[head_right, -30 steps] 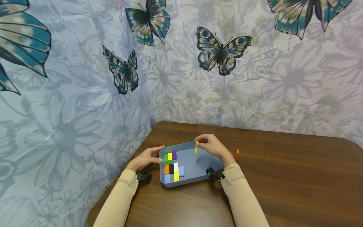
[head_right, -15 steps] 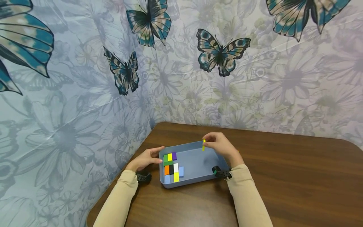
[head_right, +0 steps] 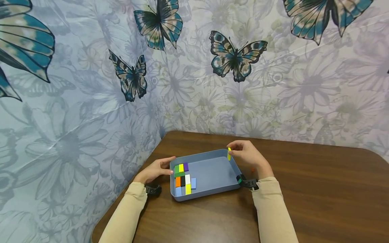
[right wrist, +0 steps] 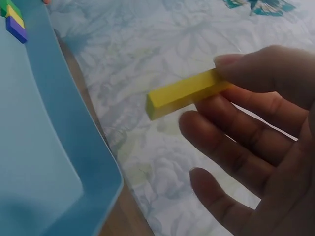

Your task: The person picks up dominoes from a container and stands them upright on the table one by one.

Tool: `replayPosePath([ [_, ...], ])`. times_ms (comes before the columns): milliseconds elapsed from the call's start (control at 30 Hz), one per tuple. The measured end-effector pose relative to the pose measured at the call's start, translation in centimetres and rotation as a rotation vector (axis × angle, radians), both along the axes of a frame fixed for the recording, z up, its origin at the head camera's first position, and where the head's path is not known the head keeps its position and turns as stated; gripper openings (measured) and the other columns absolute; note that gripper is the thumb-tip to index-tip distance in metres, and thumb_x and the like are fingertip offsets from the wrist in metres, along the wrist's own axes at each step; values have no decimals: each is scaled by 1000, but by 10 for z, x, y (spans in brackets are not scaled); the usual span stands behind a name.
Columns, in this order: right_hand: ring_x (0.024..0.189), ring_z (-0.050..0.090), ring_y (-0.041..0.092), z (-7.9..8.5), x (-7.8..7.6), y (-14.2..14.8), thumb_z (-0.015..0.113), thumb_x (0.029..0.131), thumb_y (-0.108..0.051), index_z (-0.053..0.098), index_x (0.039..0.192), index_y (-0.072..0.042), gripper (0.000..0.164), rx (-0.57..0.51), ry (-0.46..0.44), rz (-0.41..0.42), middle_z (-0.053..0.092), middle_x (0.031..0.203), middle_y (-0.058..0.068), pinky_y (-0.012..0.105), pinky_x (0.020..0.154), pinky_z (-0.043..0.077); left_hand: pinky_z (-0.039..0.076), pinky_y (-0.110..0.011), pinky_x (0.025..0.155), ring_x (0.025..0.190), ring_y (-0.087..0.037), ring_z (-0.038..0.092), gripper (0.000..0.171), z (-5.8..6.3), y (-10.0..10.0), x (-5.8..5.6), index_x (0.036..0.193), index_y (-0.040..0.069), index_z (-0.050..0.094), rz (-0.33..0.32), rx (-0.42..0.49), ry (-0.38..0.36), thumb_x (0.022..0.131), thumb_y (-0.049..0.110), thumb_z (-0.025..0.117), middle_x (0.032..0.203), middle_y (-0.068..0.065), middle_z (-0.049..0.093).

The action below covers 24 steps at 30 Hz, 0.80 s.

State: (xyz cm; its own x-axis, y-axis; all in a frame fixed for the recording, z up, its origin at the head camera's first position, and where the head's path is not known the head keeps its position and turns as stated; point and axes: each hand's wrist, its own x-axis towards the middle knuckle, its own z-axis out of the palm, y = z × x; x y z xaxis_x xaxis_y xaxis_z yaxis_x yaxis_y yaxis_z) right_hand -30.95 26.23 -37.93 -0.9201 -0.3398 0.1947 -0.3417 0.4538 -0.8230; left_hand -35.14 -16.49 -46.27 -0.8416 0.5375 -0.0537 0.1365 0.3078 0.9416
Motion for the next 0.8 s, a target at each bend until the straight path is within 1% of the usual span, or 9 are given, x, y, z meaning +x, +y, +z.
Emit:
replayPosePath([
  [100,93,67,13,-1,1,9,67,97,-17,66,120,3,30,5,8,9,70,104,14,24,83,56,32,-55,118,151,-43,23,79,0,-1,-1,157,7,32,-13,-9,13,91,16,75,165,-15,26],
  [167,93,65,9,-1,2,15,67,97,-17,66,119,2,29,16,7,0,70,104,12,24,83,55,31,-54,119,152,-42,22,81,-1,-2,-1,157,7,32,-15,-12,14,90,17,75,165,-14,26],
  [267,93,65,9,-1,4,23,67,97,-17,66,118,2,29,25,10,-12,69,104,10,26,83,56,31,-54,119,152,-41,21,81,-1,-2,-2,157,6,31,-16,-10,17,90,17,76,165,-14,26],
  [367,94,67,13,-1,6,30,68,96,-17,66,118,3,29,34,13,-32,69,103,11,28,82,56,32,-54,118,152,-41,22,81,-1,-3,-2,157,7,32,-11,-11,18,90,17,76,165,-14,27],
  [467,94,68,15,-1,9,37,67,97,-17,64,119,3,30,43,5,-53,69,104,12,27,80,56,33,-55,118,151,-43,23,80,0,-4,0,157,6,32,-10,-15,30,91,17,75,165,-15,27],
  [567,93,69,13,-2,11,44,66,97,-17,63,120,4,31,42,-5,-71,70,105,16,24,79,56,32,-55,118,151,-43,23,78,0,-4,1,157,5,31,-9,-15,29,92,14,73,165,-16,27],
  [733,92,69,12,-4,16,56,66,98,-16,61,121,6,32,51,4,-111,70,104,14,23,78,55,33,-54,118,151,-40,26,78,1,-3,2,157,6,32,0,-10,10,91,11,73,164,-14,28],
  [800,92,68,8,-5,18,60,66,98,-16,61,122,6,33,64,11,-132,70,105,14,22,78,55,33,-54,118,151,-40,26,78,1,-3,1,157,6,32,-2,-9,9,91,12,73,164,-14,28],
])
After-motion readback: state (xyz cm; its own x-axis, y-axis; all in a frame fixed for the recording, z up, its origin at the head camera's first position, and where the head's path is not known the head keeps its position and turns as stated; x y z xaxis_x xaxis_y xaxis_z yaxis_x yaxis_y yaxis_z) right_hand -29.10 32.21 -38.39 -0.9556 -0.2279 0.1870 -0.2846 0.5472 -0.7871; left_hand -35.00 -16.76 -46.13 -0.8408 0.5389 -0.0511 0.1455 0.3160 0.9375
